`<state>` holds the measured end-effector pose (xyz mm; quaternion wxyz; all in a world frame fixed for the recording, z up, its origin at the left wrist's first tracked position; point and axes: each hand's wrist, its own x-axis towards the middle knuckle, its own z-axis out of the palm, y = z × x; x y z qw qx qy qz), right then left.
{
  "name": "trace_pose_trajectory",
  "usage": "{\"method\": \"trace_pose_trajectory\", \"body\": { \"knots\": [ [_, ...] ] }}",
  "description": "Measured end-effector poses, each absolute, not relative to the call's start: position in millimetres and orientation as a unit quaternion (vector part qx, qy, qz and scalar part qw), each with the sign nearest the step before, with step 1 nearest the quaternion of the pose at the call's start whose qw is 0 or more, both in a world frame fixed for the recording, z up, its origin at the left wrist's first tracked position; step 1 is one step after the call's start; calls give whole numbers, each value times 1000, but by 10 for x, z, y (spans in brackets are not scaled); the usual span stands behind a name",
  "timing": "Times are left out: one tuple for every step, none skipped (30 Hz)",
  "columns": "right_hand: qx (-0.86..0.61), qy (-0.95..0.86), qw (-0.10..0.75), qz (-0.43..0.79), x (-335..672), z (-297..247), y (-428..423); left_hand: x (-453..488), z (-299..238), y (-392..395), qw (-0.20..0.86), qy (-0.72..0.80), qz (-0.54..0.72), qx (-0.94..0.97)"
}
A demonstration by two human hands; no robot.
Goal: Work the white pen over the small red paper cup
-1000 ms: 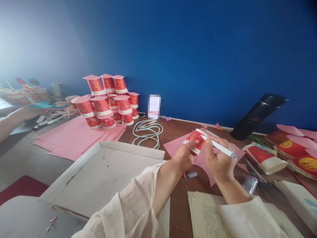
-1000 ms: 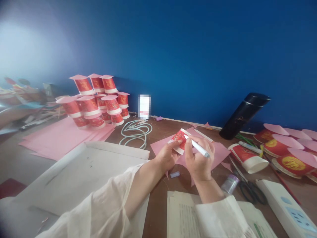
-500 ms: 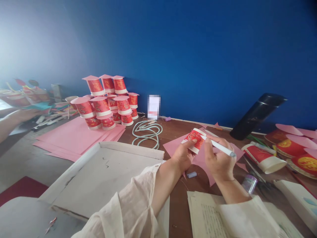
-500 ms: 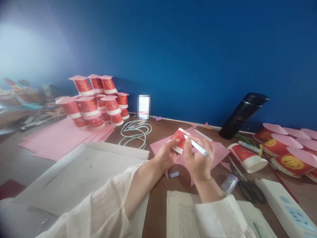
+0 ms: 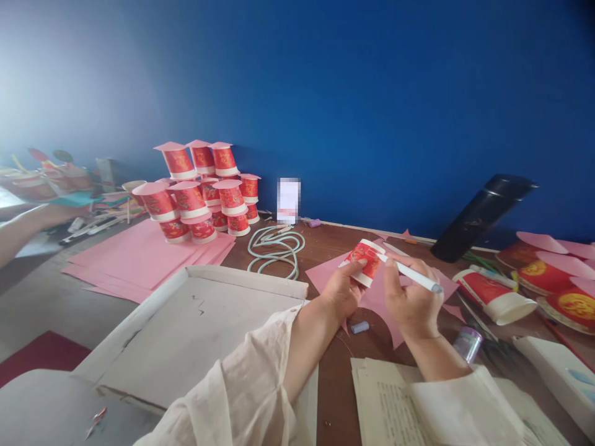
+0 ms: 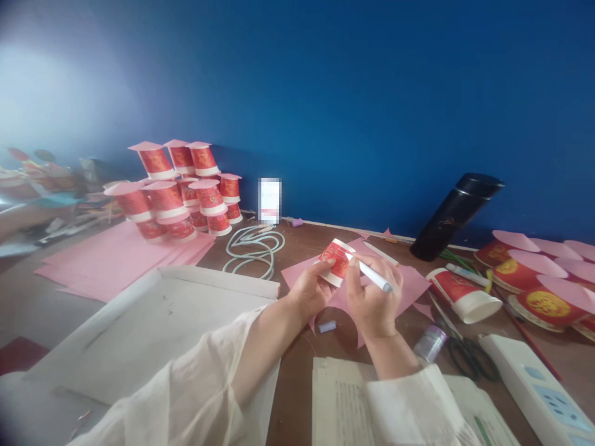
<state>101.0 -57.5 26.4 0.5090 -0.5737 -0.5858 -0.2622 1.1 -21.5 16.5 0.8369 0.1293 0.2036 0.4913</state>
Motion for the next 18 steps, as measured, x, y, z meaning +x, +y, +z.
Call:
{"method": "trace_pose_trajectory", "body": {
  "knots": [
    [-573,-586,508,-265,1011,263,-575,11,164,-213,837,203,492,128],
    [-573,-586,507,-266,1010,263,-575,10,163,-213,837,202,492,126],
    [-573,-586,507,-267,1010,264,-574,10,163,-213,837,200,493,124],
    [-573,-587,507,-267,1009,265,-574,9,164,-213,837,198,494,124],
    [-574,-586,507,-265,1008,266,-574,8,166,-214,837,197,495,124],
    [-575,-586,508,-262,1007,267,-574,6,169,-215,836,199,495,124],
    [-575,-585,510,-261,1007,268,-575,5,173,-217,836,202,495,125],
    [-574,-584,512,-258,1007,268,-575,4,178,-219,835,206,495,126],
    [-574,-582,516,-257,1008,268,-577,4,183,-221,834,208,495,128],
    [-574,-579,519,-257,1009,268,-578,3,189,-224,833,211,495,128],
    [-573,-577,522,-258,1011,267,-579,3,196,-227,832,213,496,128],
    [-572,-576,523,-259,1012,266,-581,3,203,-230,832,216,496,127],
    [-571,-576,524,-260,1014,265,-582,2,211,-234,831,218,497,126],
    [-571,-576,524,-261,1016,264,-584,0,219,-238,830,220,497,126],
    [-571,-577,523,-260,1018,262,-585,-1,227,-242,829,224,497,127],
    [-571,-577,523,-259,1019,261,-585,-3,234,-246,829,227,496,129],
    [-572,-578,522,-258,1021,259,-586,-4,239,-249,828,229,494,131],
    [-572,-578,522,-257,1024,258,-585,-5,241,-251,829,230,493,132]
  ]
}}
